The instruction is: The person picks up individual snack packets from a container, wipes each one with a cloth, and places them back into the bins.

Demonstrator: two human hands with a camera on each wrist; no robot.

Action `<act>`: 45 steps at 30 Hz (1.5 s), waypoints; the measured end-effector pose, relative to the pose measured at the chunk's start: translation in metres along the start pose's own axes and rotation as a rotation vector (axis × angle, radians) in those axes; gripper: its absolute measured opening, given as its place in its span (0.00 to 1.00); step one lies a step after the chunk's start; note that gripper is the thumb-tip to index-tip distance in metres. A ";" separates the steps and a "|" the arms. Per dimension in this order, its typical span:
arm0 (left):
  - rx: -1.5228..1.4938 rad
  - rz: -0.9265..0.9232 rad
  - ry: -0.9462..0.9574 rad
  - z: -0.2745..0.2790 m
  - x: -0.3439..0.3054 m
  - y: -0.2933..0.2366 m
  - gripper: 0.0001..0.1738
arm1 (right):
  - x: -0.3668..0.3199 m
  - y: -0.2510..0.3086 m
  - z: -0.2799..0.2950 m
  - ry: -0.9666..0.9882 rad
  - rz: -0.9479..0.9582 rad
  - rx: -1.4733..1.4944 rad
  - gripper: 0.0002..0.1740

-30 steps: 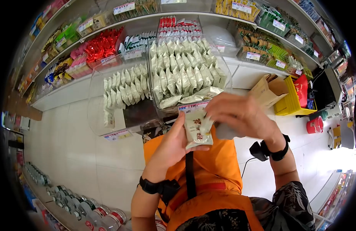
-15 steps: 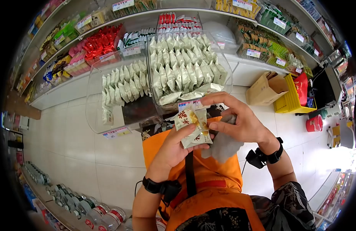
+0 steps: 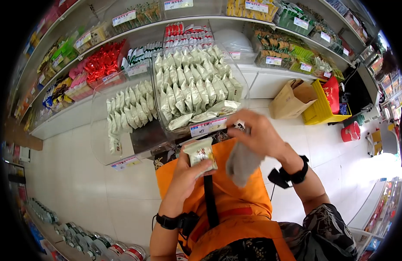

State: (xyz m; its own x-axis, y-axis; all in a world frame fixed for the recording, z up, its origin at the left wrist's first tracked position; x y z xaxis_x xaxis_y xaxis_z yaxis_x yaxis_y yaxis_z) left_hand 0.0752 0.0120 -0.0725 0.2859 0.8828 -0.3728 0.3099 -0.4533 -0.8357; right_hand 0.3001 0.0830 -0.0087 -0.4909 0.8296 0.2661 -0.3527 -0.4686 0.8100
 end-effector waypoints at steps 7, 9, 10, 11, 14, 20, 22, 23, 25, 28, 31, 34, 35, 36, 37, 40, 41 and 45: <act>0.085 -0.092 0.129 -0.013 -0.008 -0.003 0.49 | 0.033 -0.052 0.009 -0.166 -0.201 -0.447 0.16; 0.075 -0.080 0.137 -0.013 -0.010 -0.002 0.46 | 0.037 -0.052 0.006 -0.119 -0.261 -0.528 0.16; 0.070 -0.072 0.141 -0.013 -0.011 -0.002 0.44 | 0.039 -0.048 0.005 -0.099 -0.293 -0.553 0.16; 0.049 -0.068 0.152 -0.013 -0.012 -0.002 0.42 | 0.039 -0.047 0.005 -0.080 -0.327 -0.578 0.16; 0.003 -0.057 0.173 -0.013 -0.013 -0.004 0.36 | 0.036 -0.051 0.006 -0.119 -0.291 -0.531 0.17; 0.030 -0.082 0.162 -0.011 -0.018 -0.011 0.35 | 0.028 -0.022 0.040 -0.177 -0.298 -0.048 0.16; 0.077 -0.105 0.148 -0.013 -0.020 -0.015 0.34 | 0.025 -0.010 0.048 -0.078 -0.312 0.166 0.16; 0.111 -0.110 0.155 -0.013 -0.019 -0.016 0.34 | 0.023 0.001 0.049 -0.031 -0.275 0.221 0.16; 0.175 -0.107 0.162 -0.013 -0.016 -0.019 0.33 | 0.016 0.021 0.045 0.095 -0.258 0.403 0.15; 0.221 -0.080 0.178 -0.020 -0.015 -0.028 0.30 | 0.005 0.041 0.030 0.361 -0.191 0.340 0.16; 0.278 -0.093 0.181 -0.016 -0.003 -0.013 0.30 | 0.008 0.050 0.009 0.434 -0.240 0.236 0.20; 0.010 0.024 0.304 -0.015 -0.007 -0.013 0.34 | 0.012 0.051 -0.001 0.412 -0.288 0.160 0.21; 0.031 0.042 0.349 -0.012 -0.009 -0.014 0.36 | 0.015 0.054 -0.001 0.437 -0.301 0.116 0.20; 0.029 0.054 0.371 -0.010 -0.009 -0.013 0.37 | 0.016 0.055 -0.002 0.462 -0.315 0.073 0.18; 0.026 0.069 0.393 -0.008 -0.010 -0.011 0.39 | 0.016 0.052 -0.005 0.466 -0.213 0.104 0.17; 0.189 0.049 0.421 -0.002 -0.014 -0.011 0.46 | 0.013 0.040 -0.015 0.452 0.027 0.147 0.14; 0.273 0.029 0.421 0.000 -0.015 -0.012 0.49 | 0.012 0.040 -0.019 0.438 0.062 0.131 0.13; 0.321 0.064 0.325 0.007 -0.020 -0.014 0.53 | 0.010 0.046 -0.038 0.347 0.165 0.066 0.14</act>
State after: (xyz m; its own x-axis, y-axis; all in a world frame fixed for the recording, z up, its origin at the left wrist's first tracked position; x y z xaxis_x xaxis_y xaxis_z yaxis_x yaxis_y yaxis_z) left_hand 0.0591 0.0021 -0.0557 0.5810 0.7465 -0.3243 0.0008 -0.3990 -0.9170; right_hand 0.2487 0.0582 0.0118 -0.7812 0.5870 0.2124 -0.1999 -0.5576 0.8057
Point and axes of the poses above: each hand's wrist, its own x-axis towards the middle knuckle, its own z-axis out of the back of the hand, y = z × x, the point moved 1 cm from there along x, towards the middle knuckle, and after that the axes turned 11 degrees about x, right-handed, at the moved point
